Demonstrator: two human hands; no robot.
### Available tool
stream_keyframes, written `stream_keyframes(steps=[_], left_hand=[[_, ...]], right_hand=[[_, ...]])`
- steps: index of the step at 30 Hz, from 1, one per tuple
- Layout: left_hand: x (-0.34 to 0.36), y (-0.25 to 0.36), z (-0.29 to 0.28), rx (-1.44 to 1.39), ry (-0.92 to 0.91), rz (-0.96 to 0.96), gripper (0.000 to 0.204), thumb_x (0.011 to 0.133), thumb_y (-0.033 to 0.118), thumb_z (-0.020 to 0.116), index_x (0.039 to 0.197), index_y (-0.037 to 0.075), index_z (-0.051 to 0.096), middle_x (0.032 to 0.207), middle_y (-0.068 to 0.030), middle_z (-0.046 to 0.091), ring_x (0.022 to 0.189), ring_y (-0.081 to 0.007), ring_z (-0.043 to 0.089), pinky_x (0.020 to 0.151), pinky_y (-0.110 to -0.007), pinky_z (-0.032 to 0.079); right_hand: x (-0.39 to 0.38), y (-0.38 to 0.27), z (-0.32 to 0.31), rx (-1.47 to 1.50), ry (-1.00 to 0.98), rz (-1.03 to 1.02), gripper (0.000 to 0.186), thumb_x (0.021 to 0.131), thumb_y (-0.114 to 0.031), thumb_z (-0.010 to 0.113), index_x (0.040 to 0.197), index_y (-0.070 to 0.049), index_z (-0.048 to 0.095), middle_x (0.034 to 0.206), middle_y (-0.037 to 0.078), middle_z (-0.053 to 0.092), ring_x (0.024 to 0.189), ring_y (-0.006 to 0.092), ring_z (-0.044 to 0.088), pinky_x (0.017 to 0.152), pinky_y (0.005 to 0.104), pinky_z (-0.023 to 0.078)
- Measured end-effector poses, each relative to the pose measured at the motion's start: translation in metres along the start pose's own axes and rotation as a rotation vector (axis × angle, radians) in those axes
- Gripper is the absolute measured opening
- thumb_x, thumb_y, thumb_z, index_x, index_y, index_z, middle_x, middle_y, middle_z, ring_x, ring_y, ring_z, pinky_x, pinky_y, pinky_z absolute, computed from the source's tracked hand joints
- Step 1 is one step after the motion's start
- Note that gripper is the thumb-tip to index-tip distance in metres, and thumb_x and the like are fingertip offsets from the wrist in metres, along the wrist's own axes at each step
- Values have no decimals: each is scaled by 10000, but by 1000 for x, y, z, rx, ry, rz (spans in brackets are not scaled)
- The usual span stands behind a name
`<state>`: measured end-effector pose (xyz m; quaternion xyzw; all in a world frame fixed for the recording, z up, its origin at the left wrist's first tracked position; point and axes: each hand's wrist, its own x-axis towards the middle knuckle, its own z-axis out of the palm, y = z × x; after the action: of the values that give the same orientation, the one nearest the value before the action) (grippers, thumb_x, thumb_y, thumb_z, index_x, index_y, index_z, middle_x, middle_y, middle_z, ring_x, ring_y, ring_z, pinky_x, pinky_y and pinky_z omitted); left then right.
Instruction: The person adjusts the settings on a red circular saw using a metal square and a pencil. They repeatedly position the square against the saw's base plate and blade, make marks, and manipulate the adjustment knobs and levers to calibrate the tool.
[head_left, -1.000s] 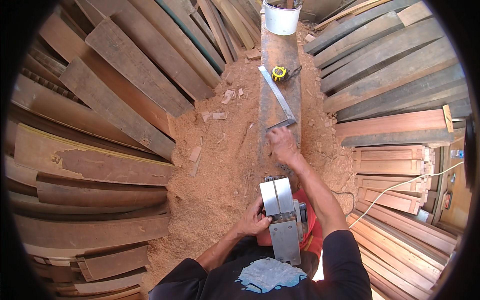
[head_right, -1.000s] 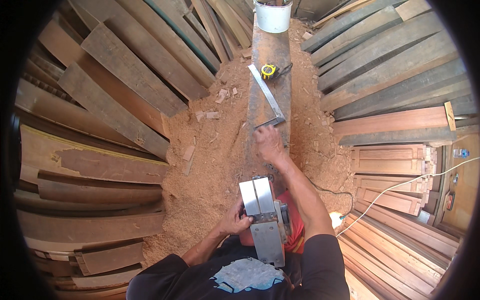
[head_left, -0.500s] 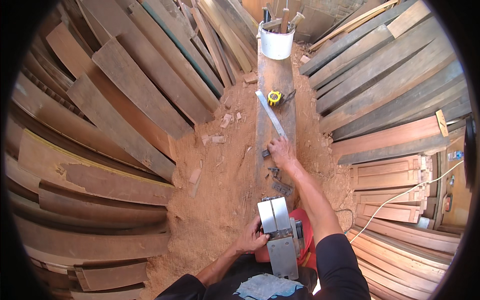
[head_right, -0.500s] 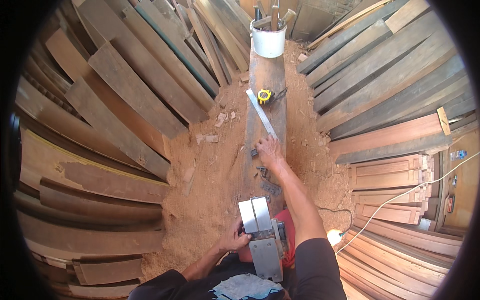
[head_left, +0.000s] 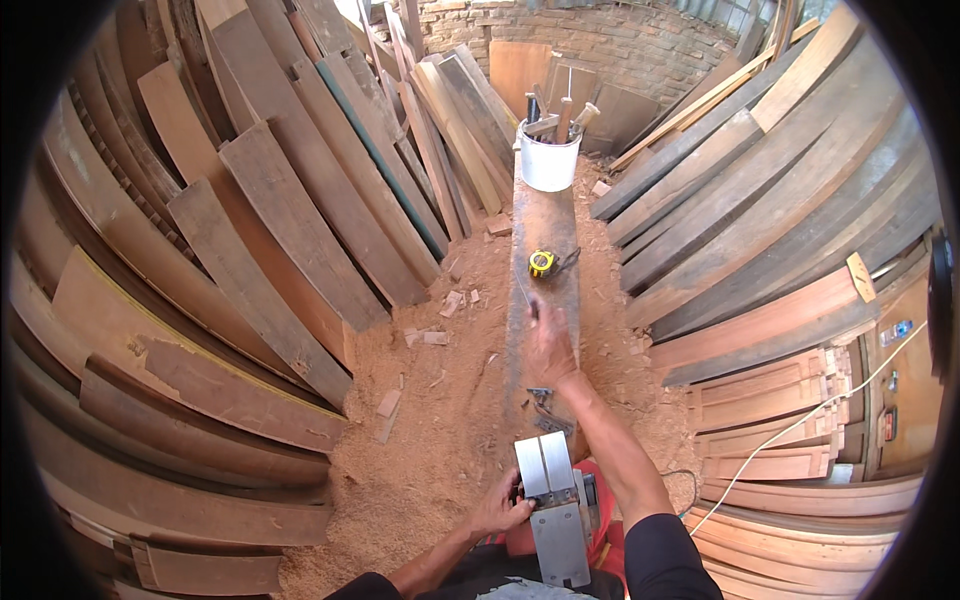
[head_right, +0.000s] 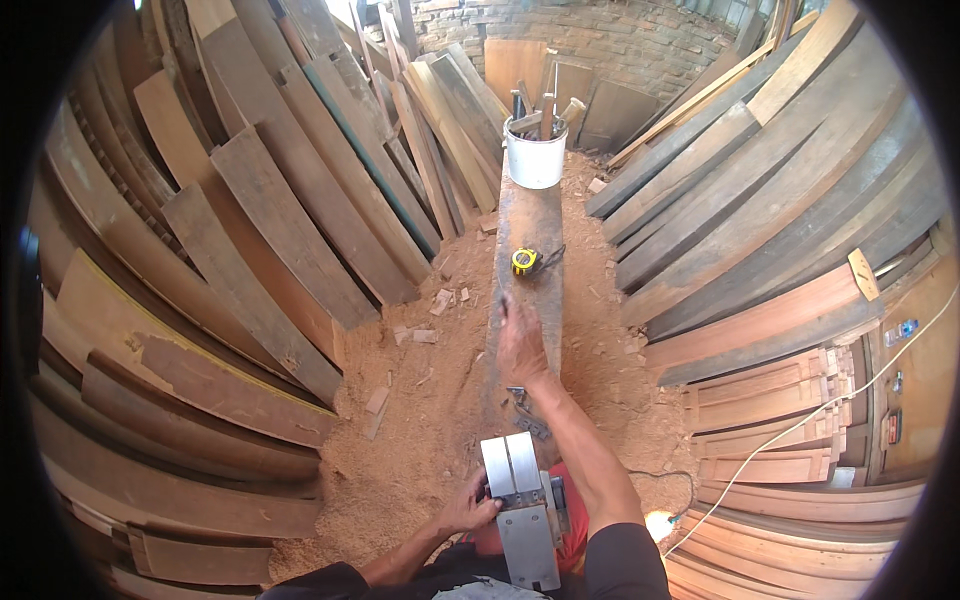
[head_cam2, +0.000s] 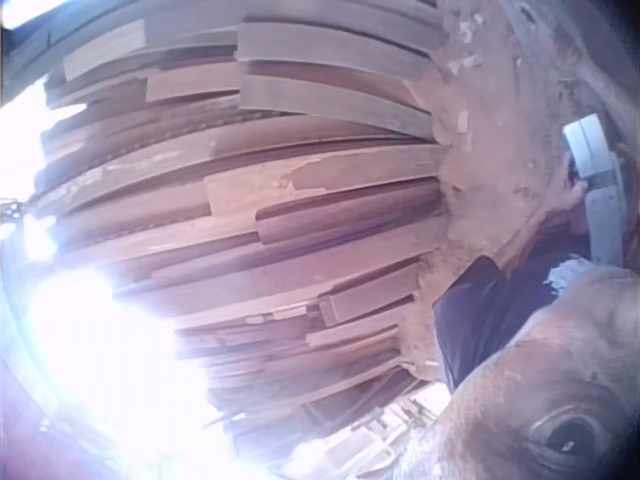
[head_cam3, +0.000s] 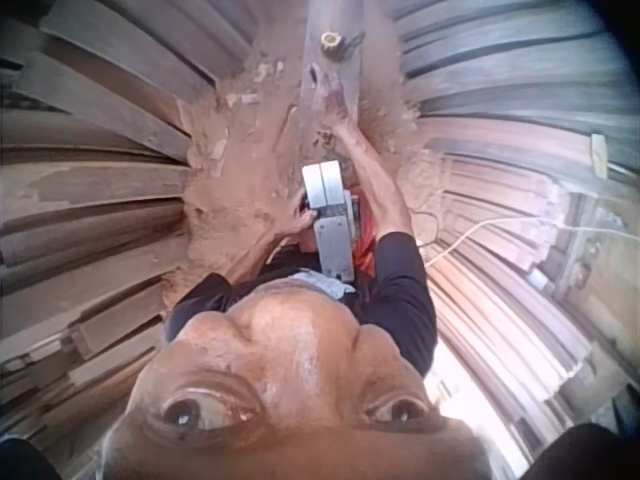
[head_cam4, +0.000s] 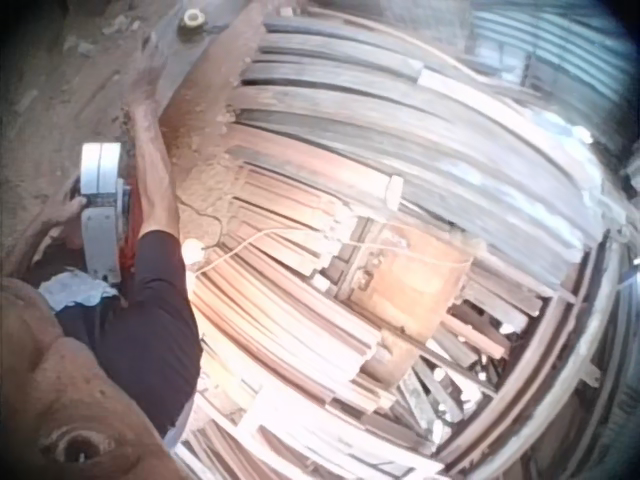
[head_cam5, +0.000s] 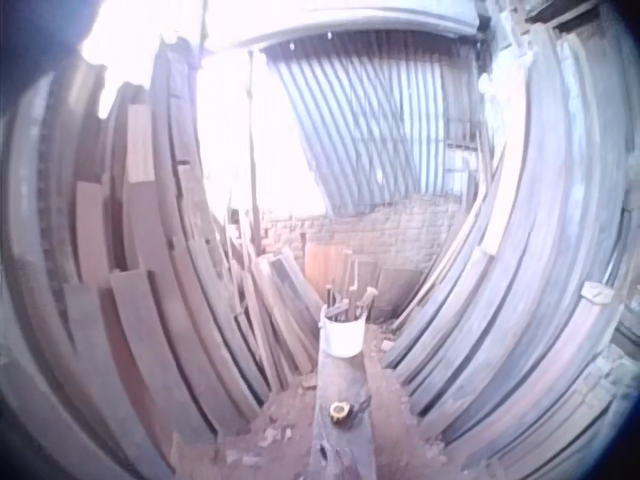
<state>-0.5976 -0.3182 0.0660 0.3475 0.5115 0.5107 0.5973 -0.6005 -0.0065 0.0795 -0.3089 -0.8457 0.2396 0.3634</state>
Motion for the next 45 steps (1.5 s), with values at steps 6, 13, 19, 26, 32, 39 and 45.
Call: stream_keyframes(steps=[6, 13, 19, 26, 32, 39, 45], left_hand=[[3, 5, 13, 110, 65, 153, 581, 855, 88, 576, 1411, -23, 445, 1239, -103, 574, 1196, -189, 527, 1047, -377, 432], [26, 44, 33, 467, 116, 68, 424, 842, 214, 640, 1163, -50, 558, 989, -159, 642, 949, -244, 629, 819, -392, 500], [41, 58, 66, 623, 76, 32, 459, 827, 376, 654, 995, -42, 564, 929, -241, 655, 909, -371, 655, 831, -445, 500], [55, 57, 89, 788, 26, -85, 548, 798, 482, 618, 991, -30, 580, 980, -280, 668, 979, -443, 646, 899, -476, 484], [48, 72, 100, 880, 11, -57, 551, 804, 489, 611, 986, -30, 577, 994, -290, 664, 1010, -443, 644, 928, -479, 480], [41, 66, 103, 920, 70, 2, 511, 815, 459, 628, 965, -27, 584, 975, -282, 664, 983, -446, 643, 909, -493, 486], [34, 75, 119, 910, 73, 35, 437, 803, 399, 672, 935, -11, 598, 932, -250, 669, 940, -430, 637, 873, -500, 494]], right_hand=[[-18, -52, -113, 172, 416, 395, 308, 1029, -110, 454, 1290, 27, 542, 1015, 171, 684, 988, 335, 658, 909, 409, 497], [-162, -100, -245, 859, 888, 372, 249, 1002, -52, 575, 1251, -34, 578, 1165, 86, 669, 1030, 167, 640, 946, 359, 504], [-311, -152, -276, 489, 822, 594, 241, 968, 41, 585, 1206, 3, 581, 1128, 131, 696, 999, 170, 664, 937, 342, 529], [-398, -174, -257, 509, 818, 792, 211, 956, 64, 593, 1163, 22, 603, 1077, 130, 712, 938, 175, 684, 818, 305, 564], [-409, -175, -234, 574, 834, 785, 179, 962, 56, 591, 1135, 12, 588, 1086, 122, 700, 920, 164, 691, 753, 285, 562], [-410, -168, -239, 607, 765, 818, 171, 976, 33, 575, 1143, -1, 592, 1069, 118, 717, 916, 156, 694, 732, 271, 555], [-432, -151, -245, 716, 751, 929, 172, 978, 27, 572, 1144, -17, 585, 1101, 140, 713, 938, 183, 703, 772, 318, 594]])
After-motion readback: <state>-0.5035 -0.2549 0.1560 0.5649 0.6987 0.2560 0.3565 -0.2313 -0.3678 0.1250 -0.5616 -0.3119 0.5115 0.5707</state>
